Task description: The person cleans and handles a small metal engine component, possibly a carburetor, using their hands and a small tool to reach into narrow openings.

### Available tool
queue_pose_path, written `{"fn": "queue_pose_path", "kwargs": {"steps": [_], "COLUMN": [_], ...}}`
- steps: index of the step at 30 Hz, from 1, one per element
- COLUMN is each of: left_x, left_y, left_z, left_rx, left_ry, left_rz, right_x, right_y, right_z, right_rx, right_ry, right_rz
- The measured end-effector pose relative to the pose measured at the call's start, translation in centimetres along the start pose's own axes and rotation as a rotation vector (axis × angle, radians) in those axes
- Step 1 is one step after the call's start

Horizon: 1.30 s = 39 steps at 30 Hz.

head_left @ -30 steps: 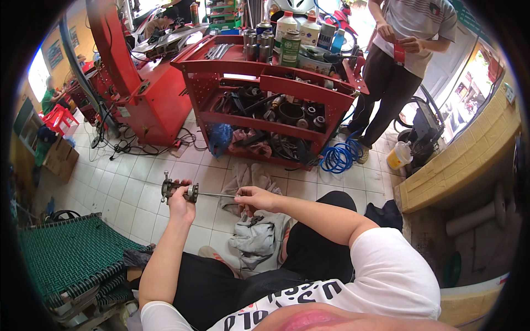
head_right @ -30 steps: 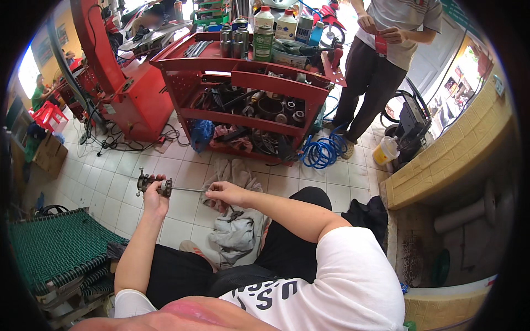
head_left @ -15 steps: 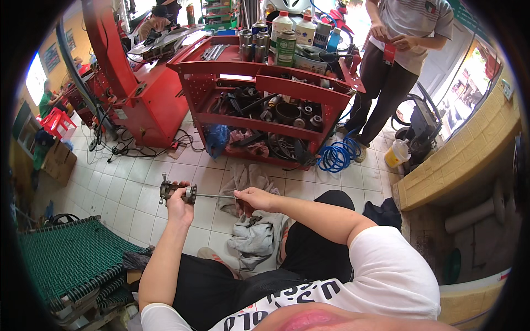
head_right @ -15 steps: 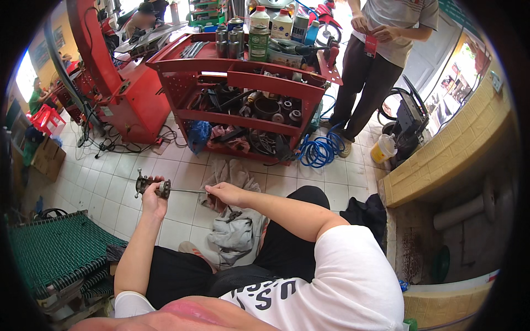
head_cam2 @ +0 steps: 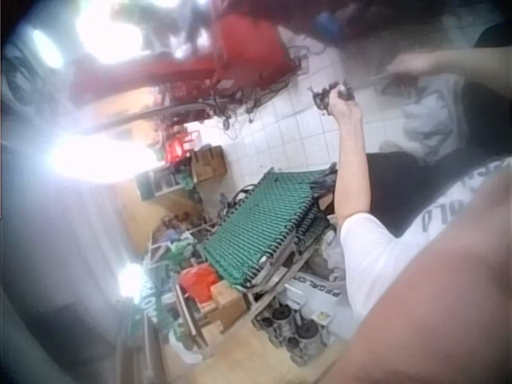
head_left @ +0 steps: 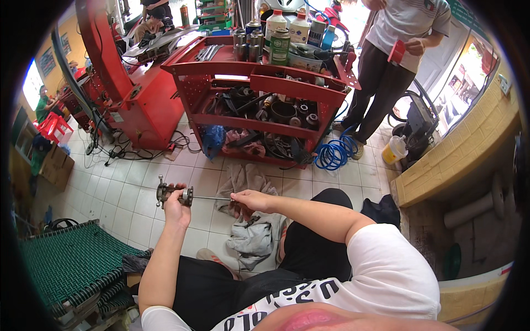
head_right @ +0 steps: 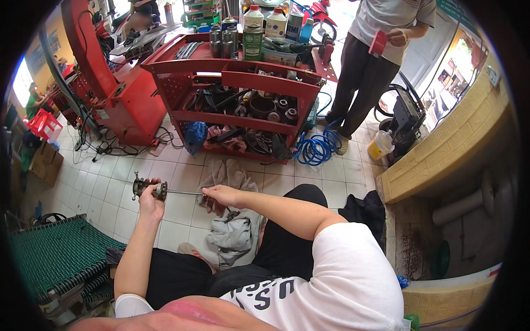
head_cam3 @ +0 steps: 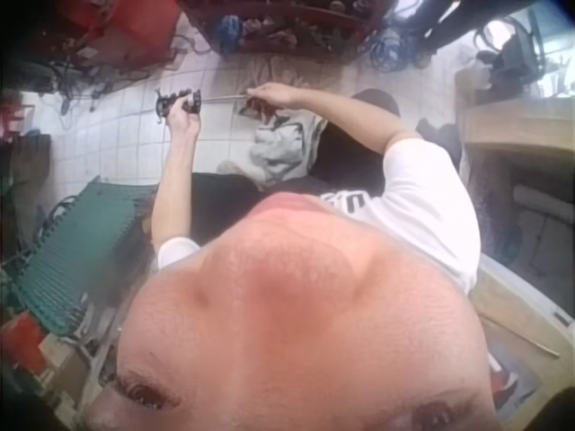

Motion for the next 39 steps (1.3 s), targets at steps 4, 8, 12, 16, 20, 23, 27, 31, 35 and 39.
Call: {"fn": "queue_pose_path", "kwargs": {"steps": [4, 8, 12, 16, 20, 23, 27, 31, 35, 39], "left_x": [0.2, 0.5, 0.4, 1.0, 1.5, 1.1, 0.8, 1.3, 0.8, 0.8], "left_y": [-0.3, -0.4, -0.2, 0.1, 0.3, 0.2, 0.4, 0.2, 0.2, 0.2], "left_z": [0.3, 0.7, 0.3, 0.0, 0.0, 0.0, -0.1, 0.4, 0.1, 0.1], "left_rx": [-0.006, -0.022, -0.014, 0.013, 0.012, 0.005, 0.006, -0.012, 0.009, -0.001], "left_ry": [0.012, 0.037, 0.022, -0.001, -0.026, -0.027, -0.018, -0.023, -0.031, -0.035], "left_rz": [0.019, 0.038, 0.055, 0.081, 0.085, 0.086, 0.086, 0.098, 0.107, 0.094], "right_x": [-0.8, -2.0, -1.7, -1.3, -1.3, -1.1, -1.0, -1.3, -1.3, -0.8], "right_y": [-0.3, -0.6, -0.8, -0.5, -0.3, -0.4, -0.1, -0.2, -0.6, -0.1], "right_z": [-0.6, -1.6, -1.7, -1.3, -1.2, -1.1, -1.0, -1.3, -1.5, -0.6], "right_rx": [-0.114, -0.113, -0.060, -0.034, -0.035, -0.055, -0.053, -0.045, -0.053, 0.004], "right_ry": [0.124, 0.049, 0.065, 0.083, 0.098, 0.127, 0.130, 0.100, 0.119, 0.156], "right_rz": [-0.092, -0.044, -0.017, -0.041, -0.039, -0.048, -0.042, -0.040, -0.045, -0.090]}}
Point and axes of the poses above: each hand's wrist, its own y-axis away from the middle knuckle, its own x-axis out of the palm, z = x × y, the point moved 2 cm from there along -y, towards the middle knuckle, and after that the axes turned 15 degrees about z, right-handed, at the moved point
